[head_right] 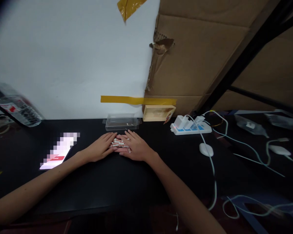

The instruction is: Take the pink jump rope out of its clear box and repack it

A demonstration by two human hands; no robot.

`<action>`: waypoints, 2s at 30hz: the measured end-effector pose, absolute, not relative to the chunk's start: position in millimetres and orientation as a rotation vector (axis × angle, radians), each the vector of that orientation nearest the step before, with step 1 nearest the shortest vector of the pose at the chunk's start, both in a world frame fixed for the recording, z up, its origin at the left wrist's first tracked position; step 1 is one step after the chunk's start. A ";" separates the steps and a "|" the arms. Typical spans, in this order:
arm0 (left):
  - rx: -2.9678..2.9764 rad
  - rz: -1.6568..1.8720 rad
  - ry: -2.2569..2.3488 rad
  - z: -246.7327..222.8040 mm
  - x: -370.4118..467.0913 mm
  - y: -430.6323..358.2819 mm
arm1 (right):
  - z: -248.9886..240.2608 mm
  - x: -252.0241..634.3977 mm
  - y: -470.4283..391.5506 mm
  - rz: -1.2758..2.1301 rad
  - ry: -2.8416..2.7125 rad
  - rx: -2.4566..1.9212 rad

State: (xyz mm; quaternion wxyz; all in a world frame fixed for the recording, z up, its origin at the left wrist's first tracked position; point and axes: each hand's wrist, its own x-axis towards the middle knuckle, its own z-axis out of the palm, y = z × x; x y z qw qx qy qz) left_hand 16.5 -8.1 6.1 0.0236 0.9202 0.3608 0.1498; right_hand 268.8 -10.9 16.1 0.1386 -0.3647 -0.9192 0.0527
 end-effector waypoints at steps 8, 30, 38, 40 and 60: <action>2.774 0.719 1.234 42.5 28.2 12.5 | 24.1 270.6 -21.7 0.173 -2.686 -1.029; 2.709 0.539 1.554 21.7 9.7 38.6 | 26.3 353.7 -29.5 0.376 -2.467 -1.174; 2.723 0.433 1.304 29.9 -18.1 48.4 | 28.2 368.9 -26.1 0.462 -2.431 -1.175; 2.679 0.546 1.392 26.4 -12.4 46.5 | 24.8 366.6 -25.5 0.420 -2.407 -1.191; 2.851 0.427 1.228 27.1 -7.0 28.6 | 4.3 365.6 -13.0 0.386 -2.329 -1.198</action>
